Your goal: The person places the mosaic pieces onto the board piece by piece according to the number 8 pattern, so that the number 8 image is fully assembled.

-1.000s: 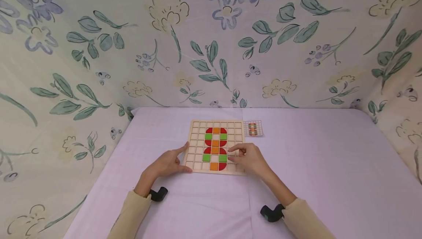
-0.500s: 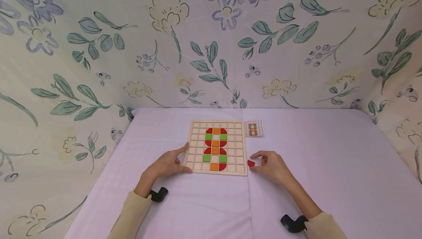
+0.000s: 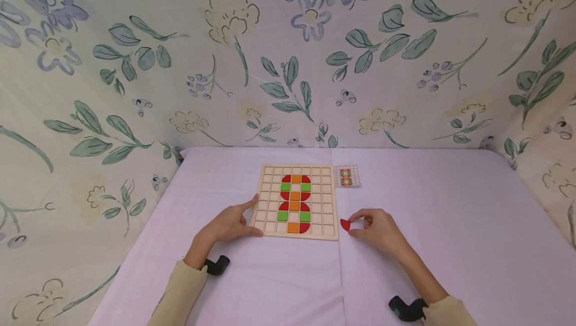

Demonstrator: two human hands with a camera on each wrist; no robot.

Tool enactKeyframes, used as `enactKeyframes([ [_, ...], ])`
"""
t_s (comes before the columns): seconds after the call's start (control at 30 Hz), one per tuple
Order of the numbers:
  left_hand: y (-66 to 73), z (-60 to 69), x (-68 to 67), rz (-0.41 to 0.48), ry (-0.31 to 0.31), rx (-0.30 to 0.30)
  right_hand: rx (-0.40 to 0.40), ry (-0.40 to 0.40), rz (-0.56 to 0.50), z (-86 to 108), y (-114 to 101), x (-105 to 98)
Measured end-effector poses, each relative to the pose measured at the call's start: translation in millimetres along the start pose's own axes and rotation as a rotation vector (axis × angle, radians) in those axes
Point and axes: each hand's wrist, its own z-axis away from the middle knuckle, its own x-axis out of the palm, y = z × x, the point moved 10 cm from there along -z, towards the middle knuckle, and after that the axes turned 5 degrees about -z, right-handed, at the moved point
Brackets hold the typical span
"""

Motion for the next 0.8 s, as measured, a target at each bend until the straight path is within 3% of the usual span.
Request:
enactKeyframes([
  [0.2,-0.3,-0.3,0.3,-0.004,0.004,0.006,-0.014,-0.001,-0.002,1.4,-2.5,0.6],
  [0.5,1.0,-0.2,0.2,-0.008,0.002,-0.001,-0.054,0.061,0.048,-0.2,-10.0,0.2],
  [0.63,-0.3,-0.5,-0.2,-0.004,0.004,-0.008,-0.080,0.079,0.036,-4.0,-20.9,3.0],
  [0.8,-0.3,-0.7,0.0,-0.004,0.006,-0.003,-0.103,0.040,-0.006,-9.8,-39.8,20.0],
])
